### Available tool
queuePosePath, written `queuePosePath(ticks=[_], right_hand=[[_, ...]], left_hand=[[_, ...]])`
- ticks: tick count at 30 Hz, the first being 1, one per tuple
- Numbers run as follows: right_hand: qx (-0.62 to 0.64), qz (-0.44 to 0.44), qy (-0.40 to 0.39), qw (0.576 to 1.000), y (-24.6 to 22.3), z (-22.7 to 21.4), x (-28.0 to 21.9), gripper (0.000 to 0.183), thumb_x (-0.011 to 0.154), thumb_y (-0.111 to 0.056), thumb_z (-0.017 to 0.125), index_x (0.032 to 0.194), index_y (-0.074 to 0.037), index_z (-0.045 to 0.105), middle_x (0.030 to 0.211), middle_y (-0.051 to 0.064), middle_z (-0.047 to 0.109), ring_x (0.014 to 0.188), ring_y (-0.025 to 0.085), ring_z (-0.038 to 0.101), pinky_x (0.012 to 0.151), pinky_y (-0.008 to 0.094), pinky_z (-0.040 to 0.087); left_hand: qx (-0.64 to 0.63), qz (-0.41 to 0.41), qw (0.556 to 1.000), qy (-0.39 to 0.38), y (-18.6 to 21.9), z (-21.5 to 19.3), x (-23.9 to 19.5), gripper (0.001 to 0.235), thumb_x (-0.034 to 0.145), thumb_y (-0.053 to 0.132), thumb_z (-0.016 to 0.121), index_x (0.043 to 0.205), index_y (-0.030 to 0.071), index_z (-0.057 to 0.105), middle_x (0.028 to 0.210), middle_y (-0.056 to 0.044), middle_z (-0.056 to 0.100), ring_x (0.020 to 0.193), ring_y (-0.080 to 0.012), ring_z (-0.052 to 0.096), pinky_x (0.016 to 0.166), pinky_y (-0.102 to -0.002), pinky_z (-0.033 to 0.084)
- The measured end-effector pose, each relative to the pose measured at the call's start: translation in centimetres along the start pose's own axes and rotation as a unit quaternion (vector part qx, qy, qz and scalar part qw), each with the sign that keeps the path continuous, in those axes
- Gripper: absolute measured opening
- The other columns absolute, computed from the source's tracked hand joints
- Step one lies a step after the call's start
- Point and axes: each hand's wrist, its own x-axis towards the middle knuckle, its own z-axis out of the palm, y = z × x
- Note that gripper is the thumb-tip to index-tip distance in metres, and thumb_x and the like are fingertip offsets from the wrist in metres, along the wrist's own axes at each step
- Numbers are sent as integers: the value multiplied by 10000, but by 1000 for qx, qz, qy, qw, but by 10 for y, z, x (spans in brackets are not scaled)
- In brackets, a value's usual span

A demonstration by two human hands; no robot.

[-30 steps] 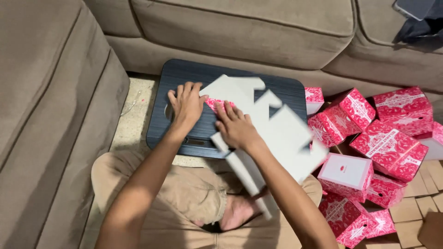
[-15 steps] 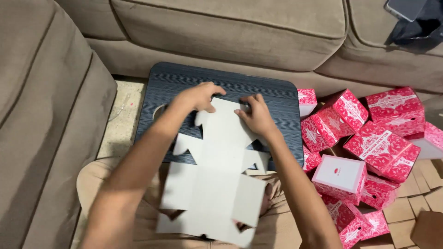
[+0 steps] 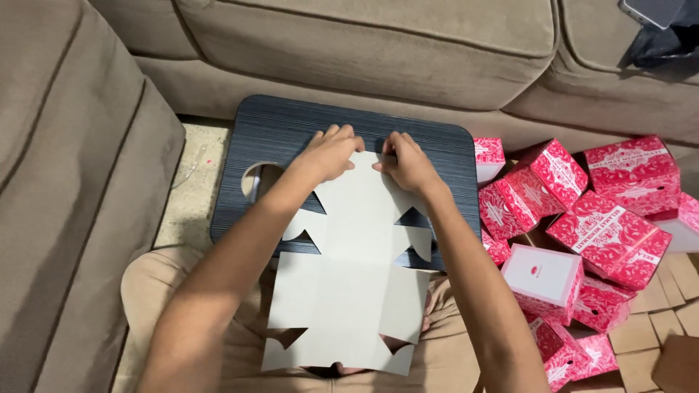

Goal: The person assembles small red and white patterned boxes by folding flat cardboard pieces and tucking flaps into slots. They handle multiple boxes one at a time, folding the sides and securing the structure without using tools.

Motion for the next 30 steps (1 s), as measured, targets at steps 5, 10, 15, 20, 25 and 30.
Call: queuePosePath(ticks=[5, 10, 15, 20, 25, 30], right_hand=[[8, -3, -12, 1000, 1, 2, 8, 384, 902, -266, 796, 1208, -141, 600, 1114, 137, 606, 1200, 391, 629, 1003, 530, 531], [2, 7, -3, 1000, 0, 4, 3, 324, 907, -268, 789, 1165, -151, 631, 1206, 125, 528, 1241, 400, 604, 1006, 531, 545], [3, 26, -39, 999, -4, -2, 1, 412, 937, -258, 759, 1276, -127, 566, 1158, 152, 573, 1230, 387, 620, 1014, 517, 533], [-28, 19, -36, 999, -7, -7, 0, 387, 903, -260, 790, 1228, -124, 628, 1167, 144, 583, 1236, 374, 606, 1009, 492, 536], [-78, 9, -35, 996, -6, -11, -5, 179, 925, -249, 769, 1057, -149, 703, 1261, 122, 509, 1298, 355, 527, 1040, 451, 513], [7, 21, -60, 998, -6, -13, -16, 493, 922, -301, 775, 1306, -92, 547, 1100, 183, 630, 1191, 390, 638, 1022, 515, 519]], left_hand=[[-43, -33, 998, -5, -14, 19, 21, 300, 893, 130, 751, 1176, 186, 668, 1270, -88, 524, 1302, -370, 441, 1013, -550, 432], [-90, -47, 994, -29, -8, 10, 14, 589, 895, 108, 769, 1432, 137, 529, 1344, -174, 502, 1394, -478, 410, 1082, -577, 452], [-79, -79, 993, -39, -15, 17, 22, 449, 873, 155, 792, 1293, 175, 635, 1465, -194, 448, 1423, -475, 374, 1140, -608, 352], [-107, -65, 992, -33, -1, 3, 12, 499, 815, 96, 835, 1258, 134, 609, 1366, -190, 423, 1330, -505, 434, 1115, -568, 410], [-138, -54, 987, -53, 8, -9, 0, 638, 808, 52, 828, 1376, 61, 537, 1284, -238, 522, 1295, -477, 529, 1075, -524, 478], [-138, -68, 985, -81, 20, -19, -19, 716, 777, 73, 869, 1397, 109, 512, 1478, -388, 414, 1386, -494, 464, 1125, -534, 439]])
